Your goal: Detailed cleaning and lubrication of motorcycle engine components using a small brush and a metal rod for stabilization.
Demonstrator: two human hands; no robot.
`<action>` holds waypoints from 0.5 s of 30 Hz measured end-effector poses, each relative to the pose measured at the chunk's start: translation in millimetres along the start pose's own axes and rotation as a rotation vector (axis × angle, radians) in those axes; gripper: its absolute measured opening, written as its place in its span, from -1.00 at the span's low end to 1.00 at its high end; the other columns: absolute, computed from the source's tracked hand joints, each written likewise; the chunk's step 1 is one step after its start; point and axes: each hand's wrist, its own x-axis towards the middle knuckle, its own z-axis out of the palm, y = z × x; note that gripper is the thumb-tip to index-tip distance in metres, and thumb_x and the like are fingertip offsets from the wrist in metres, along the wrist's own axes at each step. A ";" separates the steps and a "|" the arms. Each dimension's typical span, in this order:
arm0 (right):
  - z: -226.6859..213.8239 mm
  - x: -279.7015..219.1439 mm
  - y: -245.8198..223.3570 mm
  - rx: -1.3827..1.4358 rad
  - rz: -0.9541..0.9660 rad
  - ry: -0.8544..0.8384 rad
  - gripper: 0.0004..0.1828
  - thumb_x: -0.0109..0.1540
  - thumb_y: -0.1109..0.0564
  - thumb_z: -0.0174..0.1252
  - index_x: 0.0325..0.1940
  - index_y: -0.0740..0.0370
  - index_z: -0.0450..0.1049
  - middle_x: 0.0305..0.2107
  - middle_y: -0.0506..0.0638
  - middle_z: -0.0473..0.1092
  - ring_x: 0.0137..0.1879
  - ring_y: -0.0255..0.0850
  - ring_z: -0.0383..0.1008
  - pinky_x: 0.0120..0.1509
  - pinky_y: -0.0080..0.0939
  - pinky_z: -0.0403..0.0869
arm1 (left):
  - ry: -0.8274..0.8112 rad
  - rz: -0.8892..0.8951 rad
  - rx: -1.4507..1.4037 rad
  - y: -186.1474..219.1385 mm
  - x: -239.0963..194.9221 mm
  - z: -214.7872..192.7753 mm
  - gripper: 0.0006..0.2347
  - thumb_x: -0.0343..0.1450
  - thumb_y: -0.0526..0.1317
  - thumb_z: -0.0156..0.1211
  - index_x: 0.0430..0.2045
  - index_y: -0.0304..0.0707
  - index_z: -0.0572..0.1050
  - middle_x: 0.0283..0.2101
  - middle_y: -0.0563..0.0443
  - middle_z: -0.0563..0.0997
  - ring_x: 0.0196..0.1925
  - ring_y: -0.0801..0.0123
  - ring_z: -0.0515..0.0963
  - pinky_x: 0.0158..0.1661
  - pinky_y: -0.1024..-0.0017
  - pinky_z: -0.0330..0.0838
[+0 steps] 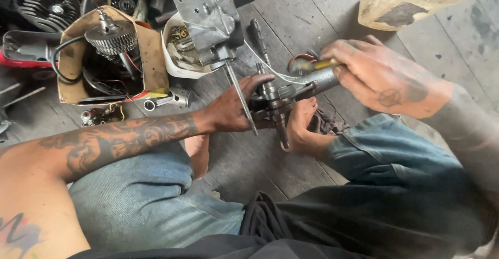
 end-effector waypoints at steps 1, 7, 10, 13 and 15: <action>3.5 1.0 1.6 0.001 0.014 0.011 -0.76 0.30 0.31 0.00 0.07 0.25 0.32 -0.34 0.03 0.38 -0.21 -0.07 0.38 -0.06 -0.04 0.35 | -0.022 -0.024 0.007 -0.5 -0.1 -0.6 -0.16 0.22 -0.01 0.56 0.34 -0.11 0.10 0.23 -0.22 0.44 0.16 -0.03 0.52 0.13 0.09 0.46; 51.9 11.2 34.9 0.315 0.092 -0.017 -0.60 0.19 0.24 0.18 0.08 0.35 0.29 -0.27 0.27 0.41 -0.19 0.13 0.43 -0.20 0.15 0.41 | 0.006 0.057 -0.003 -5.2 -8.5 1.0 -0.20 0.26 -0.09 0.51 0.38 -0.18 0.13 0.06 -0.31 0.52 0.02 -0.17 0.58 0.05 -0.02 0.48; 65.3 26.0 31.2 0.313 -0.084 -0.018 -0.49 0.18 0.09 0.33 0.10 0.37 0.34 -0.16 0.42 0.38 0.04 0.38 0.47 -0.03 0.40 0.48 | 0.123 0.183 0.022 -10.0 -6.8 2.9 -0.25 0.30 -0.12 0.53 0.35 -0.33 0.24 -0.14 -0.40 0.58 -0.12 -0.26 0.62 -0.04 -0.07 0.50; 75.2 34.7 30.4 0.284 -0.070 -0.041 -0.57 0.16 0.08 0.33 0.02 0.30 0.39 -0.18 0.33 0.38 0.07 0.38 0.45 -0.01 0.36 0.49 | 0.160 0.216 0.110 -7.6 -8.2 5.0 -0.31 0.33 -0.15 0.50 0.33 -0.37 0.26 -0.15 -0.35 0.60 -0.15 -0.20 0.63 -0.08 -0.02 0.52; 88.5 31.3 40.9 0.280 -0.061 -0.041 -0.65 0.16 0.14 0.28 -0.04 0.29 0.39 -0.22 0.31 0.37 0.08 0.39 0.44 -0.05 0.34 0.49 | 0.164 0.215 0.152 -3.7 -9.3 2.7 -0.34 0.34 -0.15 0.47 0.31 -0.39 0.29 -0.15 -0.34 0.60 -0.15 -0.17 0.64 -0.09 0.01 0.53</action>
